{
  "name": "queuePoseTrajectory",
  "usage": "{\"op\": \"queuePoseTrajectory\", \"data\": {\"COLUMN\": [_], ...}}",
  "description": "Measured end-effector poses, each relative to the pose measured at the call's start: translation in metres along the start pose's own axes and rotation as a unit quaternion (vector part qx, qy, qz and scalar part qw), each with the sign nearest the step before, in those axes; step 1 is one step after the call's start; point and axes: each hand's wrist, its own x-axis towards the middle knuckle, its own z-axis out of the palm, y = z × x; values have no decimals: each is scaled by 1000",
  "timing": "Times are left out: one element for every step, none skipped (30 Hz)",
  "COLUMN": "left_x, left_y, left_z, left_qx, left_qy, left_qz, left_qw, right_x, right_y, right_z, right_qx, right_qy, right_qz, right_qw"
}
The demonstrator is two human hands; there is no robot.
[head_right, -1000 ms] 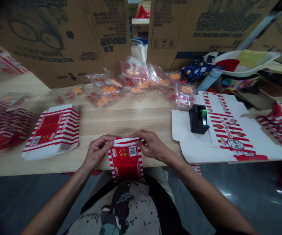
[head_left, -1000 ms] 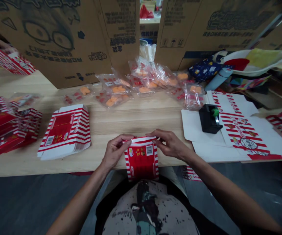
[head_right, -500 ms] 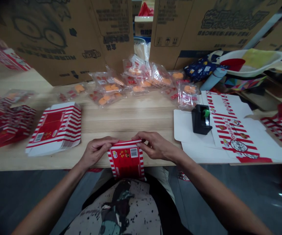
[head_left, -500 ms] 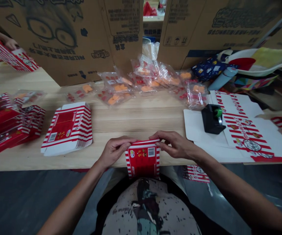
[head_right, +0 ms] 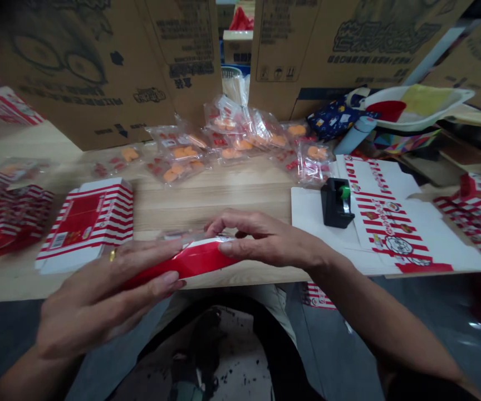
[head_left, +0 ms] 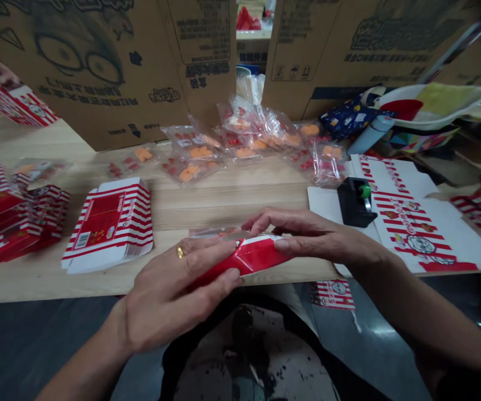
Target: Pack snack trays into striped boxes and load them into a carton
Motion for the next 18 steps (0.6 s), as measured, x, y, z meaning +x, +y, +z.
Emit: {"op": "queuePoseTrajectory", "data": {"left_x": [1,1,0,-1,-4,-7,-11,-14,-18,-20,-22,-22,-22,-20,-17,-15,-13,-11], "left_y": [0,-3,-7,-13,-19,-25,-29,-33,-35,-36,-37,-36,-35,-34,-33,-33,-33,-34], "left_z": [-2,-2,2,7,13,19,25,30,35,39,42,44,45,46,46,46,45,45], "left_qx": [15,19,21,29,40,52,61,67,65,54,38,18,-3,-21,-36,-45,-46,-41], "left_qy": [-22,-35,-40,-33,-21,-12,2,14,22,35,48,62,67,62,48,27,3,-13], "left_qz": [24,57,99,138,171,190,193,184,164,144,123,108,96,87,78,71,64,59], "left_qw": [999,998,994,989,984,980,979,981,984,988,990,992,993,994,995,996,997,997], "right_x": [5,11,17,23,28,31,34,36,37,37,37,38,38,38,39,38,37,36], "right_y": [-4,-5,-4,-1,3,8,14,19,23,28,32,36,39,41,43,45,45,46], "right_z": [-3,-5,-5,-4,-2,0,3,6,9,12,15,17,19,20,19,19,17,16], "right_qx": [-26,-55,-85,-108,-121,-120,-105,-81,-48,-11,28,64,98,125,137,130,101,54], "right_qy": [-16,-25,-32,-40,-48,-53,-54,-49,-39,-25,-9,2,8,9,5,-5,-18,-26], "right_qz": [-12,-23,-31,-34,-34,-33,-29,-25,-21,-14,-5,9,22,33,40,40,29,8], "right_qw": [999,998,995,993,991,991,993,995,998,1000,1000,998,995,992,990,991,994,998]}}
